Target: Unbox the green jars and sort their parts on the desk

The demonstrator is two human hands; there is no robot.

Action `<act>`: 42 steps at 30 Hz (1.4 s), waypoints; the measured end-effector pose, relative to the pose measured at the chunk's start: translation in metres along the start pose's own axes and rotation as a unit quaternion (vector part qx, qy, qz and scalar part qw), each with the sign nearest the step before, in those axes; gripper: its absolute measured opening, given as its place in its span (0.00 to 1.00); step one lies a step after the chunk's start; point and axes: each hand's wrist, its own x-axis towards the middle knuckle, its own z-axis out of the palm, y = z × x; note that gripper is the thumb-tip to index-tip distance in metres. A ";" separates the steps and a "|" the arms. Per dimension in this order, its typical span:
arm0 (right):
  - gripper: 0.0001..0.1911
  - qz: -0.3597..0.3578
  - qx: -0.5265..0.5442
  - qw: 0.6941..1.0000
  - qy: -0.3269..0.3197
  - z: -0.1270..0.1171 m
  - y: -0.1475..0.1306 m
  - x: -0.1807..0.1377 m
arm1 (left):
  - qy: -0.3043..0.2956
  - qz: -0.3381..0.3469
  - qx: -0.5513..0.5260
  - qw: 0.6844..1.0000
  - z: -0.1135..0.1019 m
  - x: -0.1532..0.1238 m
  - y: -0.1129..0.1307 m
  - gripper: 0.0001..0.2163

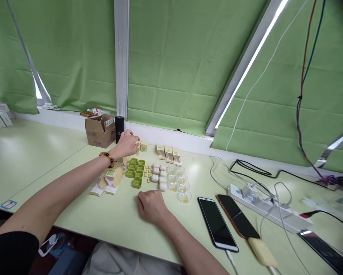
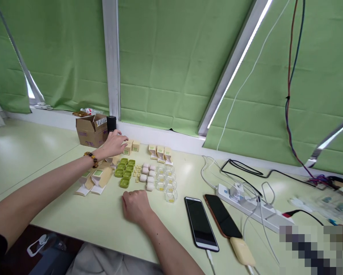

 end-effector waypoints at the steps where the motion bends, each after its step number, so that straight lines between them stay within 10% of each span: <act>1: 0.07 -0.015 0.007 1.000 -0.005 -0.002 -0.001 -0.001 | -0.035 -0.005 0.011 0.999 0.009 0.010 -0.005 0.15; 19: 0.10 -0.036 0.069 0.994 -0.071 -0.019 -0.003 -0.001 | -0.153 -0.079 0.026 0.985 0.140 0.079 -0.007 0.25; 35: 0.09 -0.043 0.077 0.994 -0.072 -0.021 -0.001 -0.002 | -0.107 -0.068 -0.088 0.988 0.124 0.067 0.017 0.19; 42: 0.06 -0.042 0.091 0.993 0.065 -0.019 0.011 -0.003 | -0.038 -0.076 -0.257 0.963 0.097 0.050 0.033 0.20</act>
